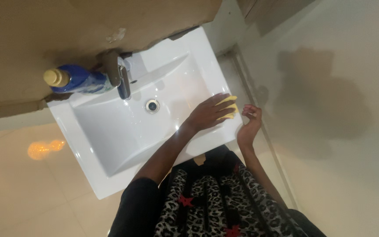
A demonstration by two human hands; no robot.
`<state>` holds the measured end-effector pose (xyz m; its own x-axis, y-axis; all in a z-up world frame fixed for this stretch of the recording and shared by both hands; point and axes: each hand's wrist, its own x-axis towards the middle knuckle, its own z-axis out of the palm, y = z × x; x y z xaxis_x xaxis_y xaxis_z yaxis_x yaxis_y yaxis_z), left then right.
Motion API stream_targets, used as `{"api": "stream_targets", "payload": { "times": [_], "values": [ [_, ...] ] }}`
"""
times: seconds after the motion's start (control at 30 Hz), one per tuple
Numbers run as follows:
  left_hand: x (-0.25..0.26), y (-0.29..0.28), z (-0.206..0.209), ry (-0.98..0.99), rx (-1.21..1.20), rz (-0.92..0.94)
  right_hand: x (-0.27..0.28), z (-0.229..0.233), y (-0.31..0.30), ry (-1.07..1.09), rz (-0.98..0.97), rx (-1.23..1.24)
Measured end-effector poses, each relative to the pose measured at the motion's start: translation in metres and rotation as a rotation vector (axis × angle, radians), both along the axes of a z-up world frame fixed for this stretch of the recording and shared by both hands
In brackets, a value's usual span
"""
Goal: The person wipes the interior basin and the upper rim of a white rectangular sink using a yellow cloth.
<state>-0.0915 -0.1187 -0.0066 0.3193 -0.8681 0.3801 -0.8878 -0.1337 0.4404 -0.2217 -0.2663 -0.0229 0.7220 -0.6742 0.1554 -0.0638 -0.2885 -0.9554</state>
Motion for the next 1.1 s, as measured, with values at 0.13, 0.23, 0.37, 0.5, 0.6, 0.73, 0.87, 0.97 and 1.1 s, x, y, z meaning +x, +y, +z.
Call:
{"api": "stream_targets", "payload": {
  "times": [0.13, 0.23, 0.37, 0.5, 0.6, 0.73, 0.87, 0.97, 1.1],
  "values": [
    [0.029, -0.014, -0.013, 0.071, 0.107, 0.164, 0.003, -0.003, -0.002, 0.024, -0.024, 0.052],
    [0.059, -0.014, -0.007, 0.130, 0.036, 0.287, 0.002, -0.001, -0.001, 0.016, -0.028, 0.108],
    [0.094, -0.021, 0.007, 0.073, -0.067, 0.436, 0.001, 0.000, -0.003, 0.006, -0.015, 0.146],
    [0.106, -0.034, 0.016, 0.072, -0.072, 0.571, 0.000, -0.013, -0.007, -0.051, -0.024, 0.219],
    [0.094, -0.032, 0.023, 0.076, -0.113, 0.574, -0.006, -0.022, -0.006, -0.089, -0.067, 0.266],
    [0.073, -0.032, 0.025, 0.215, -0.028, 0.503, -0.007, -0.043, -0.012, -0.154, -0.109, 0.404],
    [0.029, -0.036, 0.020, 0.229, 0.010, 0.313, -0.011, -0.061, -0.021, -0.178, -0.148, 0.490],
    [-0.005, -0.041, 0.018, 0.134, -0.044, 0.192, -0.013, -0.074, -0.031, -0.187, -0.224, 0.691],
    [-0.045, -0.047, 0.020, 0.152, 0.009, 0.094, -0.016, -0.078, -0.039, -0.108, -0.287, 0.837]
  ]
}}
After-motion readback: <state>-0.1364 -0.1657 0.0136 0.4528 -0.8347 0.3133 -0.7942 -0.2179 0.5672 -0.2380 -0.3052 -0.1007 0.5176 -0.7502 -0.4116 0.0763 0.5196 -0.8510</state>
